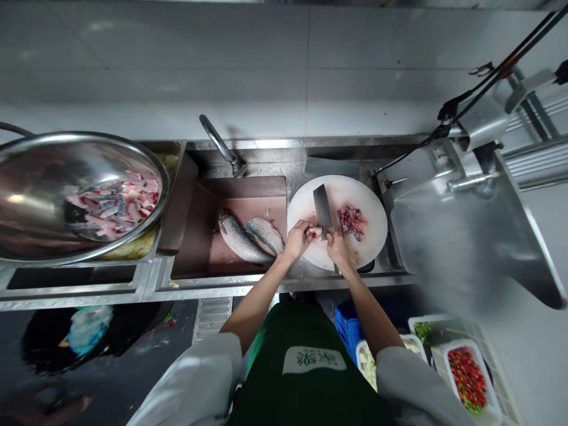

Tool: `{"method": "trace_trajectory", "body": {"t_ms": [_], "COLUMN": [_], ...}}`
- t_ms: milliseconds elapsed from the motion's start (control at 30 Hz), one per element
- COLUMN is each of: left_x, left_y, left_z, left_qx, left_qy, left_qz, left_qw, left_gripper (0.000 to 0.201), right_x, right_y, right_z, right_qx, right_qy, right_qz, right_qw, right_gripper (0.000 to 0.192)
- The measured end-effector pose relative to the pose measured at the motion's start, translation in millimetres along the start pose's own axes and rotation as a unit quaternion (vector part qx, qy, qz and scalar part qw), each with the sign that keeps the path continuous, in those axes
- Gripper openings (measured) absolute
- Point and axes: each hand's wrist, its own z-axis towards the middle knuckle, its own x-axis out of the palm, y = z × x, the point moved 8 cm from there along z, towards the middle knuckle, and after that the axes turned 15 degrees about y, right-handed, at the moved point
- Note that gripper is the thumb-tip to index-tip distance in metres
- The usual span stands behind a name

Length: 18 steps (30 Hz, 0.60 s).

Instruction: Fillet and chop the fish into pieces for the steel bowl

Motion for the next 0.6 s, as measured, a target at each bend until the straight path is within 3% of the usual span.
{"method": "trace_trajectory", "body": {"t_ms": [200, 367, 500, 600], "left_x": [0.3, 2.7, -2.1, -15.4], "left_y": [9.6, 15.7, -0.4, -19.7], "left_z": [-6.8, -9.2, -21.0, -28.9], "left_qx": [0.021, 0.004, 0.006, 0.024], "left_qy": [0.012, -0.026, -0.064, -0.096], "left_qz": [-0.015, -0.031, -0.007, 0.023], "left_qw": [1.0, 0.999, 0.998, 0.995], "left_gripper": [0.027, 0.029, 0.029, 0.031], "right_x": [2.7, 2.8, -5.3, -21.4], "right_y": [-18.0, -0.5, 21.0, 30.3], "right_z": [1.8, -10.2, -33.7, -53.1], "right_qx": [0.005, 0.019, 0.01, -0.004], "right_qy": [-0.007, 0.012, 0.008, -0.042], "right_qz": [0.042, 0.005, -0.036, -0.053], "right_qw": [0.999, 1.0, 0.999, 0.998], "right_gripper": [0.042, 0.039, 0.041, 0.046]}}
